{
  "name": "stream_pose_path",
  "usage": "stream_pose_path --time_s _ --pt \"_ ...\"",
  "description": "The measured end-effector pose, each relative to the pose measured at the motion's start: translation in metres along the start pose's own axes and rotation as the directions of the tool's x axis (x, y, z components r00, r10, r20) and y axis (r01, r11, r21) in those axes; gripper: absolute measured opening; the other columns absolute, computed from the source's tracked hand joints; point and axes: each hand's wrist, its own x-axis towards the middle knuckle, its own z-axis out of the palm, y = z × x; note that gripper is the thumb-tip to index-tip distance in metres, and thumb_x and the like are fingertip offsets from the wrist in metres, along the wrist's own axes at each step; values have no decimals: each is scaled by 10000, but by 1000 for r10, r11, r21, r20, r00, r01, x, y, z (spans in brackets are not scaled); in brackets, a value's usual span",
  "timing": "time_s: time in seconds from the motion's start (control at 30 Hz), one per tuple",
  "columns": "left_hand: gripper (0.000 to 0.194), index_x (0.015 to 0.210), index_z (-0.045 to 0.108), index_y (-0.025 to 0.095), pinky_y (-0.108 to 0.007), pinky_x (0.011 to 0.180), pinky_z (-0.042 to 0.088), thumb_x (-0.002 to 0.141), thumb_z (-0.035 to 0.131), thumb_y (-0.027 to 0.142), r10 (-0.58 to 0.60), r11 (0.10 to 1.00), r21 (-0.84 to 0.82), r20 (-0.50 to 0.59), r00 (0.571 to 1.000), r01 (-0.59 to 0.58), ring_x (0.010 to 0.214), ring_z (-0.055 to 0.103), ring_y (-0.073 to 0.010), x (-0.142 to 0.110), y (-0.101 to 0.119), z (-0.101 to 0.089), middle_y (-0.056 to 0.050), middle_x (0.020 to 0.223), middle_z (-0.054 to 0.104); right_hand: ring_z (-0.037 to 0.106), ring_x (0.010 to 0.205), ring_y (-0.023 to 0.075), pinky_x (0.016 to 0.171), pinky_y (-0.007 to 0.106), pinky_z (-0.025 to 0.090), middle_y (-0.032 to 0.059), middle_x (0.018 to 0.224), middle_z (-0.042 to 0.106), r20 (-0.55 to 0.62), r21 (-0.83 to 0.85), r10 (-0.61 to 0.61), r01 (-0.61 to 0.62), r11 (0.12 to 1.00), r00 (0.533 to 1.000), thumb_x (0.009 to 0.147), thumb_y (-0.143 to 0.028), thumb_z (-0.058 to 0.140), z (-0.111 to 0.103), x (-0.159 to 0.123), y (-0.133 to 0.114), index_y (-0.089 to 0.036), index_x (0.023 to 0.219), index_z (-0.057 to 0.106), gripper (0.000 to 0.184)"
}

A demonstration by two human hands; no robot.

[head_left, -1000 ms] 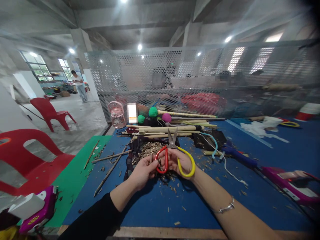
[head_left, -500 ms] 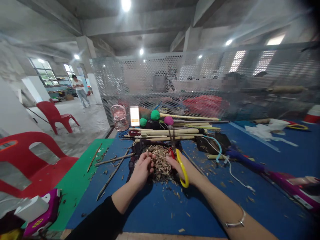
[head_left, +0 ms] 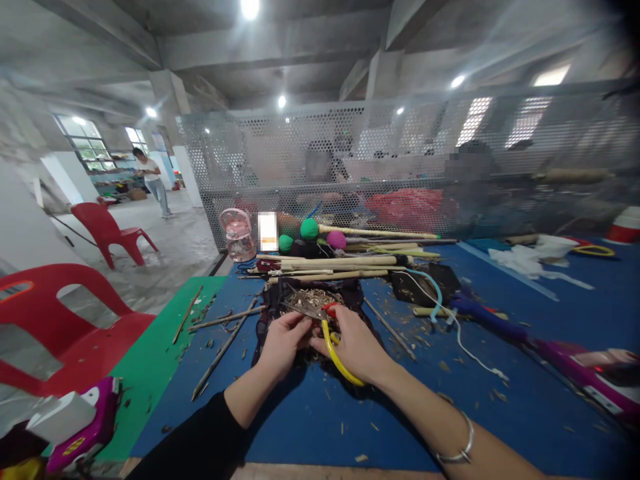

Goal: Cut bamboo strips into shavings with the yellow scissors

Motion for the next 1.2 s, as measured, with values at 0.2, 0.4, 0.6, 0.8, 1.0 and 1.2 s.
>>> stream_pose_path --time_s 0.2,0.4,0.6,0.8,1.0,1.2 --pt "309 857 669 115 -236 633 455 676 664 366 75 985 156 -36 997 -68 646 565 -126 2 -5 -4 -52 741 652 501 921 242 786 350 372 91 978 556 -9 -81 -15 14 997 1000 631 -545 650 -1 0 0 -172 1029 495 568" --pt "272 768 684 109 -245 649 444 731 589 361 178 914 375 -35 983 -152 674 573 -159 -2 -5 -2 -69 742 667 521 903 246 758 328 364 92 958 563 -30 -185 -41 35 982 999 637 -551 641 -1 -1 0 -173 958 511 513" --pt "262 704 684 122 -217 573 409 733 571 357 242 844 508 -75 967 -172 604 533 -136 -5 -2 1 -32 662 648 603 761 237 624 282 355 87 826 629 80 -209 77 -59 976 994 725 -580 543 4 0 4 -188 900 483 433" --pt "300 736 637 129 -208 523 405 712 592 425 147 932 345 -92 985 -107 545 517 -110 -1 -10 -2 -27 678 624 611 720 224 590 262 342 103 790 649 141 -246 79 -42 968 987 755 -609 483 4 7 13 -187 873 528 440" --pt "320 713 622 123 -198 531 394 737 569 438 125 937 334 -31 992 -108 532 505 -93 -2 -5 -3 -31 648 609 483 553 124 502 214 310 9 629 566 217 -15 17 -14 1000 976 737 -582 517 -1 12 25 -173 718 530 410" --pt "339 720 618 122 -208 562 406 727 575 459 73 961 270 -15 997 -66 548 509 -92 0 -3 -5 -32 645 598 414 522 94 481 198 294 -22 579 512 244 86 1 -23 996 970 723 -526 555 -6 15 27 -163 649 531 371"
